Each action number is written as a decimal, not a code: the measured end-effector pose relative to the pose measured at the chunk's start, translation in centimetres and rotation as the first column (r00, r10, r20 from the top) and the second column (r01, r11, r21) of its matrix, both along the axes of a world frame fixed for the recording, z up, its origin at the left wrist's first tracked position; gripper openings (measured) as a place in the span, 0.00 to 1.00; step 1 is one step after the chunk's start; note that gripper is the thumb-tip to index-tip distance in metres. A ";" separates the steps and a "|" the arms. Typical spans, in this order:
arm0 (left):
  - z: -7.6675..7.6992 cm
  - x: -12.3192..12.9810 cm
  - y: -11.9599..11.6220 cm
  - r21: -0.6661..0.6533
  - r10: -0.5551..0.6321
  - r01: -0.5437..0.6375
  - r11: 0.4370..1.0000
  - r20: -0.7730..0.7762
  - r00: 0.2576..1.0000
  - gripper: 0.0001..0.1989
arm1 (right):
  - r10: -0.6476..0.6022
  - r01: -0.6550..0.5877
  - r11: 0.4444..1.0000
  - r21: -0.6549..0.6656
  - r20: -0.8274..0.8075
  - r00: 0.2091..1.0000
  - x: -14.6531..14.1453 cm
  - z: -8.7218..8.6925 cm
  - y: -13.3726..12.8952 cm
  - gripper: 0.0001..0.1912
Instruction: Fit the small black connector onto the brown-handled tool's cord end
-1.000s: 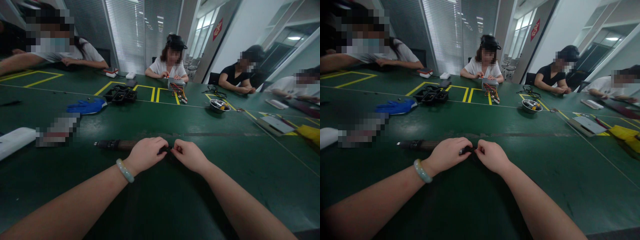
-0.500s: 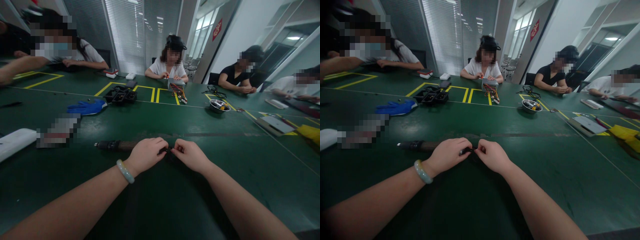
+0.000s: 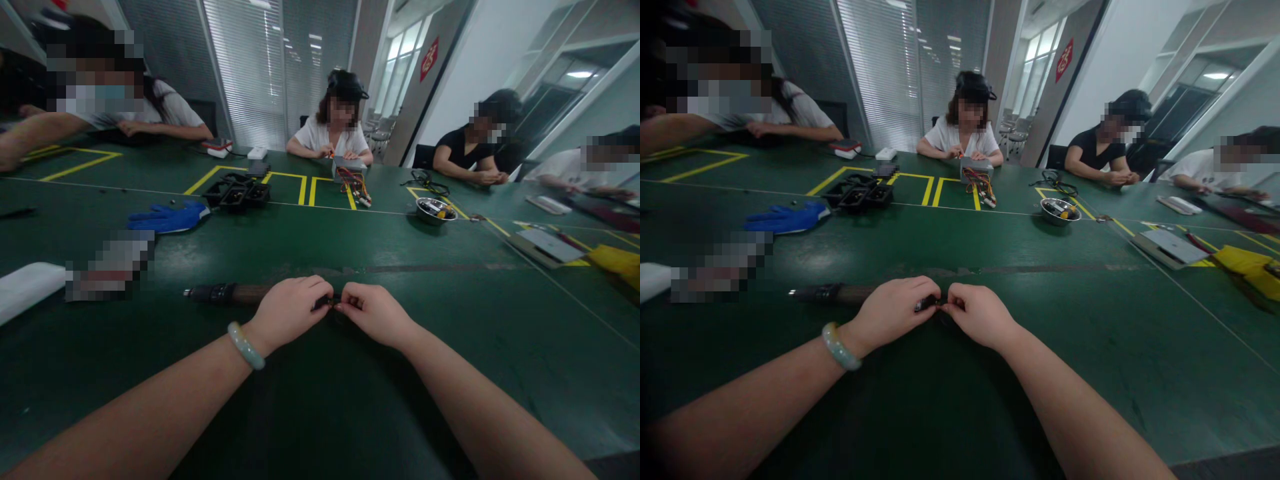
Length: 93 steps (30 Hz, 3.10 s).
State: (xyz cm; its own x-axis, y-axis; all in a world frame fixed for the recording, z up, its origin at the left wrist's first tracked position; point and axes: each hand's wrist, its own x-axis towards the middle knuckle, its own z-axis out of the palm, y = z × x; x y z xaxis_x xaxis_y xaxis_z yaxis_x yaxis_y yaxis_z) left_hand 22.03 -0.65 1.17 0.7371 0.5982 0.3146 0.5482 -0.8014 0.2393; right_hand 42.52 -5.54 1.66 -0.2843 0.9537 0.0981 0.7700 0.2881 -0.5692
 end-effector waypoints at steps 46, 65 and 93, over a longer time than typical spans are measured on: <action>0.4 0.0 -0.4 -0.026 0.036 -0.036 0.999 0.007 0.999 0.12 | -0.055 0.056 0.998 -0.022 0.033 0.998 0.2 0.5 0.0 0.07; -0.4 -0.5 -0.3 -0.018 -0.018 0.020 1.000 0.076 0.997 0.28 | -0.235 0.213 0.971 0.109 0.268 0.934 -3.2 -0.1 -0.5 0.14; -0.3 -0.2 -0.1 -0.006 0.001 -0.001 1.000 0.014 1.000 0.07 | -0.244 0.247 0.969 -0.029 0.081 0.966 -2.1 -0.6 0.5 0.07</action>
